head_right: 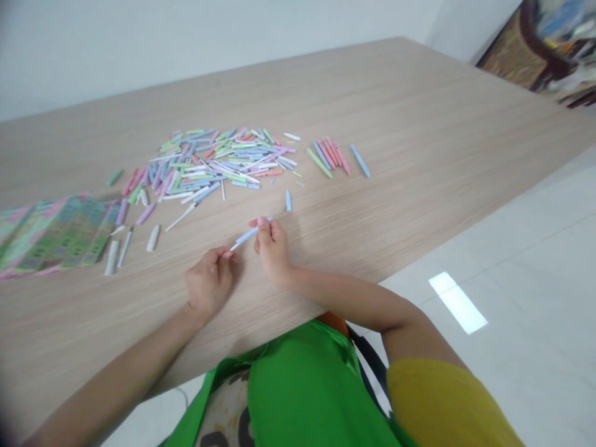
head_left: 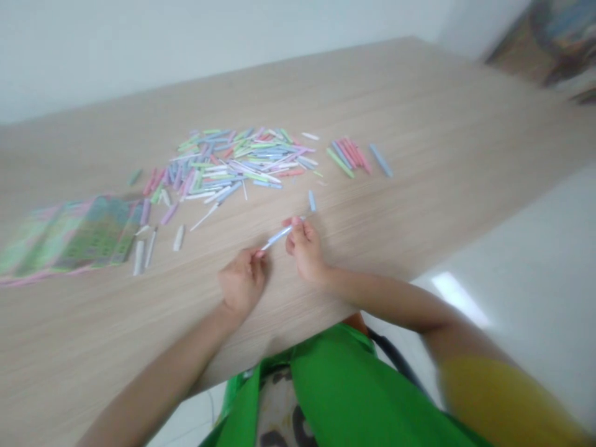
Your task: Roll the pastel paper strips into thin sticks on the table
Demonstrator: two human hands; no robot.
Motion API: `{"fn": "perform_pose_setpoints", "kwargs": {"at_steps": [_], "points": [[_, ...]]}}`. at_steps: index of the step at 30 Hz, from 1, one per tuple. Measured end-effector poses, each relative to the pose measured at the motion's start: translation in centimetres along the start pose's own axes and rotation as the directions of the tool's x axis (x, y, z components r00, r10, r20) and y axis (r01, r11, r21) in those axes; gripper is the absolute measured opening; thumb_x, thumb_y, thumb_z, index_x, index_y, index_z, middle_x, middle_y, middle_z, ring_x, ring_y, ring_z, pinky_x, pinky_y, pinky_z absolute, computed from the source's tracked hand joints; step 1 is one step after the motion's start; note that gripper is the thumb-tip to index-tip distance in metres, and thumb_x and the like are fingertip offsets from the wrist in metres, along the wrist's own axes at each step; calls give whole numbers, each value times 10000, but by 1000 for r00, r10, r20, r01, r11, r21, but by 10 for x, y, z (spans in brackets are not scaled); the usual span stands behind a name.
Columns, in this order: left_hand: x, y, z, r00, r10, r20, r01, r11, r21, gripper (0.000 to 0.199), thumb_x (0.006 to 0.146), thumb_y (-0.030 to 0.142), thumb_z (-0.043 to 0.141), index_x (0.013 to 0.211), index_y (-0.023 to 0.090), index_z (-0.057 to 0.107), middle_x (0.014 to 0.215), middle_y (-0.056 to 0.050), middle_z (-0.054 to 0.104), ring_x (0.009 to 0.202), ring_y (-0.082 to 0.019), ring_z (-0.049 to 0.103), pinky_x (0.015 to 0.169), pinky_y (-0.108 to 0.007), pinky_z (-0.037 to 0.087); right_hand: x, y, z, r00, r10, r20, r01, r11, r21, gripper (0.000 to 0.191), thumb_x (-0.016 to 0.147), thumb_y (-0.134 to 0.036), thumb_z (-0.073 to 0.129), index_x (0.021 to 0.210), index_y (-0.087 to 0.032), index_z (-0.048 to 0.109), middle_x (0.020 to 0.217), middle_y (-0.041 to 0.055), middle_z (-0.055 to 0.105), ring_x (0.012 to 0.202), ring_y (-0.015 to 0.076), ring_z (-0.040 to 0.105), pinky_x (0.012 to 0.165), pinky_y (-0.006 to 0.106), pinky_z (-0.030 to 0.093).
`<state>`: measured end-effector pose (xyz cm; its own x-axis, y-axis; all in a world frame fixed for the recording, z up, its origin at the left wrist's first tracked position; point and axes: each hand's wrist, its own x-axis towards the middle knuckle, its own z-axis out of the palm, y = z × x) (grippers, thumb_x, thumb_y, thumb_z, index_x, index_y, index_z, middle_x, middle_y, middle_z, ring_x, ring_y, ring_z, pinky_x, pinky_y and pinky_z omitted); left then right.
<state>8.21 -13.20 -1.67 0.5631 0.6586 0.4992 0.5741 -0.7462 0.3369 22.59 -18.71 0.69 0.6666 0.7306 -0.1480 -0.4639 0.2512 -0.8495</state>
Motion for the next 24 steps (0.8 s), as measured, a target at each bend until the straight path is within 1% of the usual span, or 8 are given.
{"fn": "perform_pose_setpoints", "kwargs": {"at_steps": [3, 6, 10, 13, 16, 19, 21, 24], "points": [[-1, -2, -2, 998, 24, -49, -23, 1000, 13, 271, 984, 330, 514, 930, 148, 708, 704, -42, 742, 591, -168, 679, 572, -266, 459, -3, -3, 4, 996, 88, -29, -86, 994, 63, 394, 877, -598, 613, 835, -210, 557, 522, -129, 263, 410, 47, 209, 402, 227, 154], [2, -3, -3, 982, 141, -126, -133, 989, 70, 187, 940, 294, 592, 895, 158, 712, 736, -57, 755, 638, -189, 700, 609, -285, 503, -4, -15, 8, 988, 152, -42, -145, 980, 139, 392, 856, -580, 660, 815, -204, 560, 508, -134, 271, 402, 39, 206, 399, 219, 157], [8, -7, -1, 925, 309, -222, -296, 951, 91, 79, 866, 260, 695, 904, 196, 724, 763, -46, 765, 665, -207, 706, 819, -375, 592, 4, -30, 9, 970, 231, -71, -217, 962, 168, 392, 812, -545, 735, 753, -198, 562, 466, -141, 256, 392, 33, 195, 399, 221, 156], [14, -13, 1, 909, 328, -259, -321, 945, 69, 150, 810, 249, 766, 951, 209, 739, 795, -41, 778, 694, -216, 716, 935, -446, 586, 11, -30, 7, 960, 259, -106, -241, 958, 158, 386, 782, -470, 786, 708, -209, 513, 468, -136, 312, 393, 30, 234, 402, 219, 162], [24, -21, -5, 909, 302, -285, -300, 952, 53, 111, 799, 237, 776, 904, 207, 756, 810, -48, 787, 741, -233, 733, 822, -410, 599, 13, -24, 6, 949, 296, -111, -277, 948, 155, 405, 775, -454, 800, 688, -212, 487, 486, -123, 377, 398, 31, 284, 405, 217, 184], [41, -26, -23, 935, 277, -224, -289, 957, -22, 94, 828, 254, 751, 917, 237, 774, 857, -43, 793, 769, -237, 741, 709, -360, 570, 13, -22, 6, 937, 338, -86, -318, 930, 182, 421, 791, -517, 780, 683, -204, 520, 482, -110, 392, 398, 38, 311, 406, 216, 221], [55, -25, -43, 956, 263, -132, -277, 955, -104, 102, 839, 284, 751, 935, 272, 783, 874, -22, 794, 781, -230, 745, 698, -350, 564, 13, -24, 6, 921, 382, -74, -360, 909, 209, 435, 854, -555, 708, 673, -201, 532, 464, -100, 378, 388, 48, 310, 396, 220, 226], [74, -16, -73, 969, 245, 34, -232, 946, -226, 71, 839, 348, 762, 894, 320, 796, 859, 13, 795, 773, -228, 746, 611, -337, 549, 13, -28, 5, 887, 460, -43, -437, 865, 246, 496, 988, -560, 495, 647, -201, 531, 427, -82, 328, 365, 66, 279, 369, 225, 196]]}}
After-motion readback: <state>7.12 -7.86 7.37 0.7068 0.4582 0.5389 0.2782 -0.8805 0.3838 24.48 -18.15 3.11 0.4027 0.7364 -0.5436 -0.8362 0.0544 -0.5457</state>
